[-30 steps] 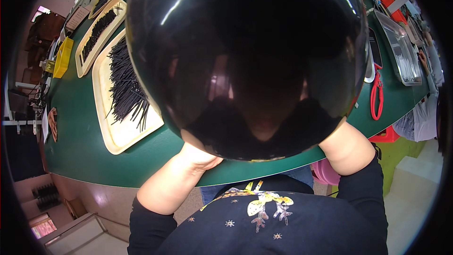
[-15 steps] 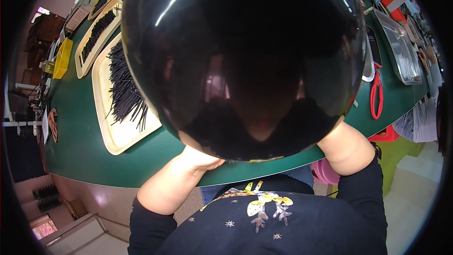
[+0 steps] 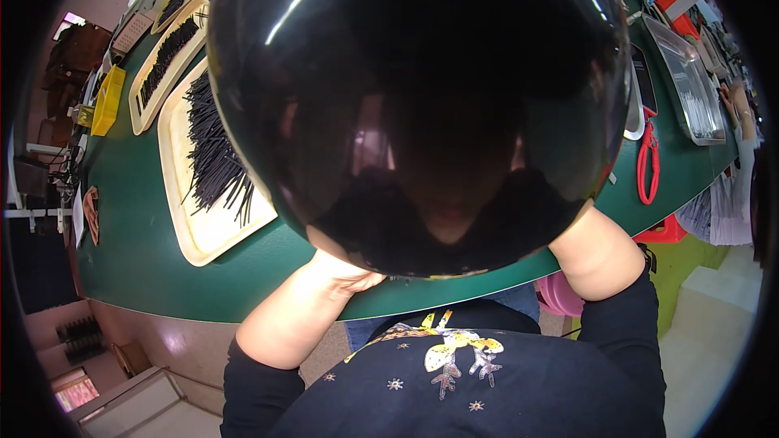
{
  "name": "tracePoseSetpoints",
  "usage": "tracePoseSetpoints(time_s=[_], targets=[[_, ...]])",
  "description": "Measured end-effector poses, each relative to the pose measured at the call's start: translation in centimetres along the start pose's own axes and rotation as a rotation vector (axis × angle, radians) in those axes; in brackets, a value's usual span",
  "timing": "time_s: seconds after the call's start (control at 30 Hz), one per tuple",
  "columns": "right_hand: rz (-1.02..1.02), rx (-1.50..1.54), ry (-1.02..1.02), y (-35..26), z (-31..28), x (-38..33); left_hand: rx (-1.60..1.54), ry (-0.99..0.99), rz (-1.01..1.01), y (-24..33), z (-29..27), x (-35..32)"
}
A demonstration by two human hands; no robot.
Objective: The person gathers hairpins from a tray into a bundle by hand, holds them under a lamp, and places the bundle into a metal tray.
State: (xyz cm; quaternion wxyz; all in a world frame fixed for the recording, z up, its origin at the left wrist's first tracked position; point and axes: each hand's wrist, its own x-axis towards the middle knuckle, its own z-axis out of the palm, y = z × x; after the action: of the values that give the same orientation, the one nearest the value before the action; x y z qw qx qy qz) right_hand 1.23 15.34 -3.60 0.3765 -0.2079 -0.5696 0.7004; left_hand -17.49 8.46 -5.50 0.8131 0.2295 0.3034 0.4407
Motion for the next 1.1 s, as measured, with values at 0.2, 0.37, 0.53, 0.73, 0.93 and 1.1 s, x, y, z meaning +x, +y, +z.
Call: tracePoseSetpoints(time_s=[0.2, 0.37, 0.53, 0.73, 0.93, 1.1], targets=[[-0.041, -0.223, 0.169, -1.8, 1.1, -0.4, 0.136, 0.0, -0.097, 0.7, -1.4, -0.2], [0.041, -0.104, 0.202, -1.6, 0.4, -0.1, 0.135, -0.04, -0.044, 0.8, -1.4, -0.5], [0.153, 0.02, -0.035, -1.3, -0.9, -0.3, 0.168, 0.006, -0.096, 0.8, -1.8, -0.8], [-0.083, 0.25, 0.07, 0.5, -0.5, -1.2, 0.02, -0.061, -0.15, 0.4, -3.0, -0.9], [0.021, 0.159, -0.054, 1.0, -0.3, 0.0, -0.027, 0.003, -0.177, 0.5, -1.5, -0.6], [-0.018, 0.019, 0.021, 0.8, -0.5, -0.1, 0.112, 0.018, -0.061, 0.4, -2.1, -0.6]])
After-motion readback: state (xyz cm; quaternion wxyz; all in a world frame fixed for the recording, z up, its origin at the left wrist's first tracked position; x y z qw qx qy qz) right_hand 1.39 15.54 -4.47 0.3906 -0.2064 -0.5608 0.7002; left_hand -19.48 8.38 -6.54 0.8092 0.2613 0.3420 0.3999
